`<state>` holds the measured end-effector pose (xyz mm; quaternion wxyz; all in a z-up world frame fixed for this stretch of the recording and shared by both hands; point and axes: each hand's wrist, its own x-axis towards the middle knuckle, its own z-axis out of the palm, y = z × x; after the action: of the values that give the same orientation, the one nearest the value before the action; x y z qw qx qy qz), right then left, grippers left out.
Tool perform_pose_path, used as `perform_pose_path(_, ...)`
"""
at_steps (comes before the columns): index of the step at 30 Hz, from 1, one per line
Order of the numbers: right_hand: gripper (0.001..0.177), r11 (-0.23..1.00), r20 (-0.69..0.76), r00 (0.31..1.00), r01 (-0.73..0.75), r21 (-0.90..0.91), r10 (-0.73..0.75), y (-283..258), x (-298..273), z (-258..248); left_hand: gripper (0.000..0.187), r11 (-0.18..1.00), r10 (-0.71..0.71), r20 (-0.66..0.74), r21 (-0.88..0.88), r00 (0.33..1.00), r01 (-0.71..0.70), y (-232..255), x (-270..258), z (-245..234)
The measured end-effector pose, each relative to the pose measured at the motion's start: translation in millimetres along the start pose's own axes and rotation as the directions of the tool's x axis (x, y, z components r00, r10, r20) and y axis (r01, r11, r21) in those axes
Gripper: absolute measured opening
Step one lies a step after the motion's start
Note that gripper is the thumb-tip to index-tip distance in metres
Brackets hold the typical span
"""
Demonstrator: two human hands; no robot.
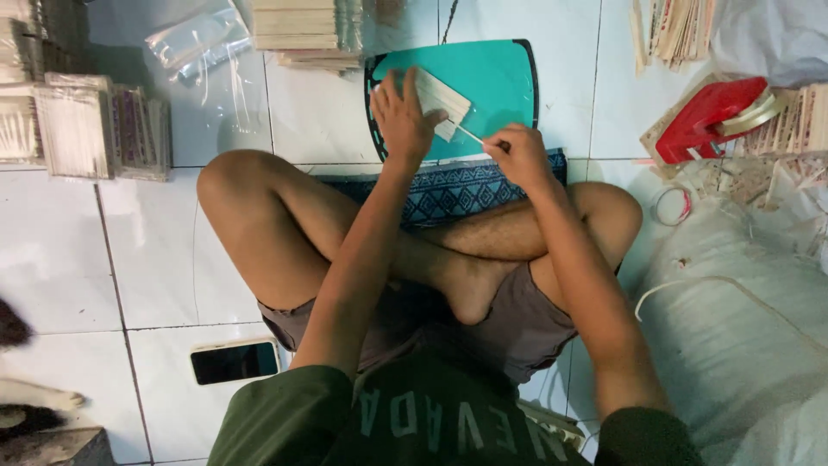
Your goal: Counting and bundling wooden popsicle sticks using paper strips on a floor workspace.
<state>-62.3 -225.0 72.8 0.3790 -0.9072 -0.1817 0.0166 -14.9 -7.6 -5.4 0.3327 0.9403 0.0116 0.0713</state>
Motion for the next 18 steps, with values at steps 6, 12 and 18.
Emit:
perform_pose_path(6,0.006,0.986,-0.032,0.999,0.001,-0.164,-0.006,-11.5,-6.1,7.2,0.086,0.997,-0.067,-0.124,0.023,0.990,0.070,3.0,5.0,-1.9)
perform_pose_path(12,0.008,0.974,-0.095,0.981,0.152,-0.168,-0.169,-11.9,9.8,29.0,0.087,0.996,0.001,-0.086,0.092,0.996,0.007,-4.9,11.4,5.8)
perform_pose_path(18,0.006,0.977,-0.154,0.972,0.158,-0.143,-0.180,-25.2,29.6,39.3,0.090,0.998,0.029,-0.122,0.052,0.992,-0.023,-2.3,14.8,-9.6)
